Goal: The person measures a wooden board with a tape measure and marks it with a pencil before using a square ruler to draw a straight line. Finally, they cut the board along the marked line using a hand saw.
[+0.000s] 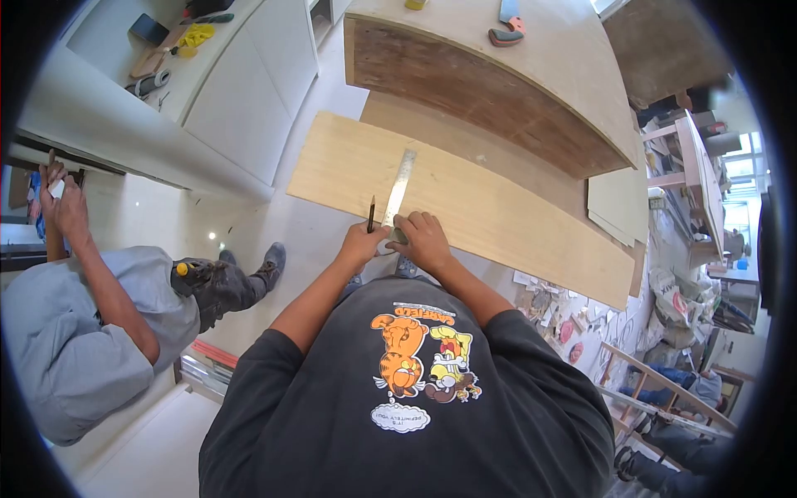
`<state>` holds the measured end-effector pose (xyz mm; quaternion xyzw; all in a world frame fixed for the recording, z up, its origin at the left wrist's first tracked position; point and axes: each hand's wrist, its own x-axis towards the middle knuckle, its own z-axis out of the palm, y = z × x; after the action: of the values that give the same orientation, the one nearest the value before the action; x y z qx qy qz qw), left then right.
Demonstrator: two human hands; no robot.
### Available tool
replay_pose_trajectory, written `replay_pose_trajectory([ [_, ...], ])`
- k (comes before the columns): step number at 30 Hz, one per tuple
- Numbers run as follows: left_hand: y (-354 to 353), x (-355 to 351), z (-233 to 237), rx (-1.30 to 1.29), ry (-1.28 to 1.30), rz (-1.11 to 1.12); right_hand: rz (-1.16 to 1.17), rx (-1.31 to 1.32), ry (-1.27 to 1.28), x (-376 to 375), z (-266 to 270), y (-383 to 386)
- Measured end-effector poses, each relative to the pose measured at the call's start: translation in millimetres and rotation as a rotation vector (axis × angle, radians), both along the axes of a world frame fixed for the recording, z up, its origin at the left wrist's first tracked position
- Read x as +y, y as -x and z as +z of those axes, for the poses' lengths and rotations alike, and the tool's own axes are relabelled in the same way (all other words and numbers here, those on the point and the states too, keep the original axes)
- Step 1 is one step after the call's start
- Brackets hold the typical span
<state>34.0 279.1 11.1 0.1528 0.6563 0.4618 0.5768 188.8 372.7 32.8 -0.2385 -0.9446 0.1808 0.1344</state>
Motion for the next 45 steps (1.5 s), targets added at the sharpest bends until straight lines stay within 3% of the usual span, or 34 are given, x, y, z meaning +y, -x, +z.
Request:
replay_pose_trajectory([
  [26,6,0,-12,-0.088,-0.008,0.013,0.089,0.076,0.032,11,-2,-7],
  [37,4,2,10,-0.069,0.015,0.014,0.08,0.082,0.039,10,-2,-9],
  [45,2,9,6,0.039,0.043,0.017,0.056,-0.094,0.081,25,19,-5],
])
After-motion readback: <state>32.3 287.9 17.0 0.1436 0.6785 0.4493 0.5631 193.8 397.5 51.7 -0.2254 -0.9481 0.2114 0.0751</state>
